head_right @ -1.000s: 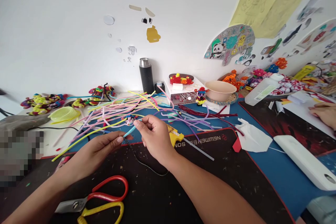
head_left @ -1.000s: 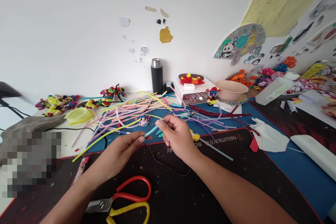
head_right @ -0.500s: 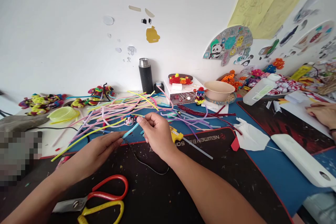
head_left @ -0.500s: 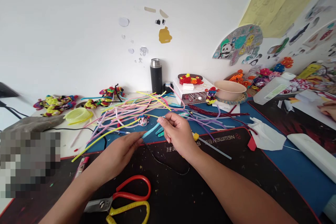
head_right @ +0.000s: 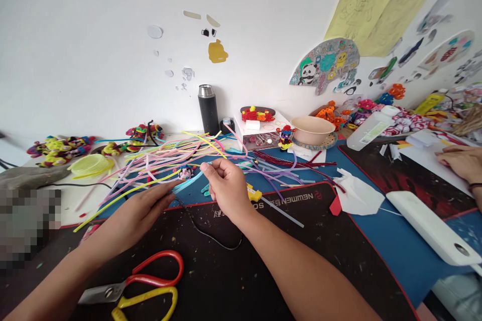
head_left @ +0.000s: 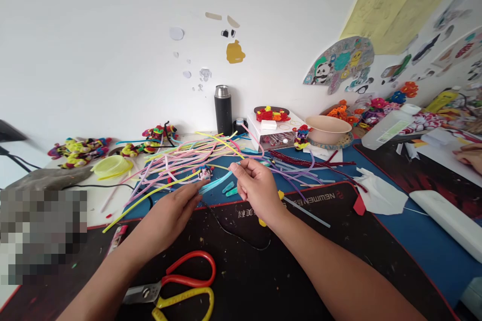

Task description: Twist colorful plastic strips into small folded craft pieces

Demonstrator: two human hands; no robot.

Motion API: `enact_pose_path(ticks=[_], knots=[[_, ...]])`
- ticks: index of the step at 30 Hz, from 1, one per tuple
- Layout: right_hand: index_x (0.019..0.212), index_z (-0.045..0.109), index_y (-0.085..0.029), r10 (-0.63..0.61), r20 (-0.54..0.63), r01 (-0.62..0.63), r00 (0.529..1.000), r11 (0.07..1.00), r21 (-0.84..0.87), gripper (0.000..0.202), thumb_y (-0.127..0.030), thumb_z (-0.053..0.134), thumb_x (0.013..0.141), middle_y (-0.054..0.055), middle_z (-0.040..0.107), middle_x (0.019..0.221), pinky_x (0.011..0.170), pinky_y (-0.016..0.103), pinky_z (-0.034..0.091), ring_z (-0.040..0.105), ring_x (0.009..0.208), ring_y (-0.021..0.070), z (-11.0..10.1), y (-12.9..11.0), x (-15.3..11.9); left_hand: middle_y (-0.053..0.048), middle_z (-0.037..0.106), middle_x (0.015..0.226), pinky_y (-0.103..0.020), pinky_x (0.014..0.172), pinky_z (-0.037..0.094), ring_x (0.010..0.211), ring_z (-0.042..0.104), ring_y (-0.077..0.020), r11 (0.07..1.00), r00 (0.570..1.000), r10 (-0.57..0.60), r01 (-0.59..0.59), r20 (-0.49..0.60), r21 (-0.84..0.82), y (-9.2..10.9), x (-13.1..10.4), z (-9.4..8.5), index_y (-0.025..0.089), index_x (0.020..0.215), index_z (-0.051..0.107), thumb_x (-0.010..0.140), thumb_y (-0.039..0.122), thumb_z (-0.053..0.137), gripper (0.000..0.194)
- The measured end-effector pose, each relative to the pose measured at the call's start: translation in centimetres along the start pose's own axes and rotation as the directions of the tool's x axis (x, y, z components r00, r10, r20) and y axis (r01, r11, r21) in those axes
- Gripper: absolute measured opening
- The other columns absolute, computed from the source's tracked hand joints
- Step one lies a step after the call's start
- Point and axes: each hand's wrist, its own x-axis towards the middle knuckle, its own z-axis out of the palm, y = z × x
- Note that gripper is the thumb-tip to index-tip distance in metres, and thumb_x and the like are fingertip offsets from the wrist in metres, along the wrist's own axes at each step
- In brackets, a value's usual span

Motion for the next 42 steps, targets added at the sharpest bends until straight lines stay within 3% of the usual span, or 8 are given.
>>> enact_pose_path(ticks=[6, 9, 11, 14, 19, 27, 34, 42], knots=[[0.080, 0.057, -0.023, 0.007, 0.011, -0.007, 1.000, 1.000, 0.001, 0.045, -0.061, 0.077, 0.090, -0.010, 0.043, 0.047, 0.041, 0.024, 0.029, 0.040, 0.038, 0.0093, 0.1, 0.0, -0.1, -0.012, 0.081, 0.136, -0.040, 0.110, 0.056, 0.129, 0.073, -0.0332, 0.999, 1.000, 0.001, -0.001, -0.008, 0.032, -0.1, 0.2, -0.3, 0.023, 0.145, 0.072, 0.108, 0.046, 0.043, 0.053], [0.080, 0.057, -0.023, 0.010, 0.010, -0.010, 1.000, 1.000, 0.002, 0.045, -0.062, 0.078, 0.089, -0.010, 0.042, 0.048, 0.041, 0.024, 0.029, 0.040, 0.038, 0.0095, 0.1, 0.0, -0.2, -0.011, 0.086, 0.108, -0.035, 0.095, 0.058, 0.102, 0.079, -0.0305, 0.997, 0.999, -0.041, 0.042, -0.015, 0.058, 0.0, 0.4, -0.6, 0.022, 0.137, 0.075, 0.106, 0.045, 0.041, 0.052], [0.079, 0.057, -0.023, 0.009, 0.012, -0.009, 1.000, 1.000, 0.003, 0.044, -0.061, 0.078, 0.089, -0.010, 0.042, 0.047, 0.041, 0.024, 0.029, 0.040, 0.038, 0.0095, 0.1, -0.1, -0.1, -0.008, 0.082, 0.090, -0.032, 0.082, 0.057, 0.081, 0.075, -0.0273, 0.997, 0.998, -0.057, 0.059, -0.027, 0.057, 0.0, 0.5, -0.8, 0.021, 0.126, 0.078, 0.105, 0.046, 0.043, 0.048], [0.079, 0.057, -0.023, 0.009, 0.019, -0.009, 1.000, 1.000, 0.011, 0.044, -0.061, 0.078, 0.089, -0.010, 0.042, 0.048, 0.041, 0.024, 0.029, 0.040, 0.038, 0.0094, 0.1, -0.1, -0.2, -0.005, 0.076, 0.077, -0.030, 0.071, 0.051, 0.068, 0.068, -0.0242, 0.998, 0.998, -0.061, 0.061, -0.028, 0.025, 0.2, 0.7, -1.0, 0.021, 0.107, 0.078, 0.102, 0.043, 0.047, 0.039], [0.079, 0.057, -0.023, 0.009, 0.023, -0.009, 1.000, 1.000, 0.013, 0.042, -0.059, 0.077, 0.090, -0.010, 0.042, 0.048, 0.041, 0.024, 0.028, 0.040, 0.038, 0.0091, 0.1, -0.2, -0.2, -0.004, 0.075, 0.076, -0.031, 0.070, 0.052, 0.063, 0.066, -0.0224, 0.998, 0.998, -0.051, 0.050, -0.027, -0.046, 0.0, 0.6, -1.1, 0.020, 0.108, 0.077, 0.101, 0.044, 0.049, 0.037], [0.079, 0.058, -0.023, 0.015, 0.014, -0.016, 1.000, 0.999, 0.043, 0.042, -0.058, 0.078, 0.090, -0.010, 0.043, 0.048, 0.040, 0.023, 0.028, 0.041, 0.038, 0.0088, 0.1, -0.3, -0.1, -0.005, 0.078, 0.081, -0.032, 0.061, 0.060, 0.063, 0.073, -0.0223, 0.939, 0.992, -0.098, 0.118, 0.078, -0.324, 0.2, 0.1, -0.9, 0.020, 0.128, 0.069, 0.104, 0.062, 0.053, 0.051], [0.077, 0.056, -0.022, -0.008, 0.009, 0.007, 1.000, 0.994, 0.107, 0.044, -0.058, 0.080, 0.090, -0.011, 0.041, 0.047, 0.040, 0.022, 0.027, 0.038, 0.038, 0.0075, -0.1, 0.2, 0.2, -0.005, 0.076, 0.074, -0.030, 0.060, 0.062, 0.063, 0.074, -0.0204, 0.897, 0.994, -0.062, 0.094, 0.087, -0.432, 0.0, -0.1, -1.1, 0.022, 0.090, 0.066, 0.104, 0.071, 0.055, 0.052], [0.076, 0.056, -0.022, 0.009, 0.013, -0.010, 1.000, 0.989, 0.148, 0.045, -0.057, 0.082, 0.089, -0.012, 0.039, 0.047, 0.039, 0.021, 0.025, 0.038, 0.038, 0.0071, 0.0, 0.4, 0.2, -0.002, 0.075, 0.066, -0.026, 0.051, 0.058, 0.051, 0.071, -0.0174, 0.746, 0.981, -0.107, 0.186, 0.160, -0.640, 0.3, 0.0, -2.7, 0.020, 0.080, 0.072, 0.092, 0.072, 0.075, 0.054]])
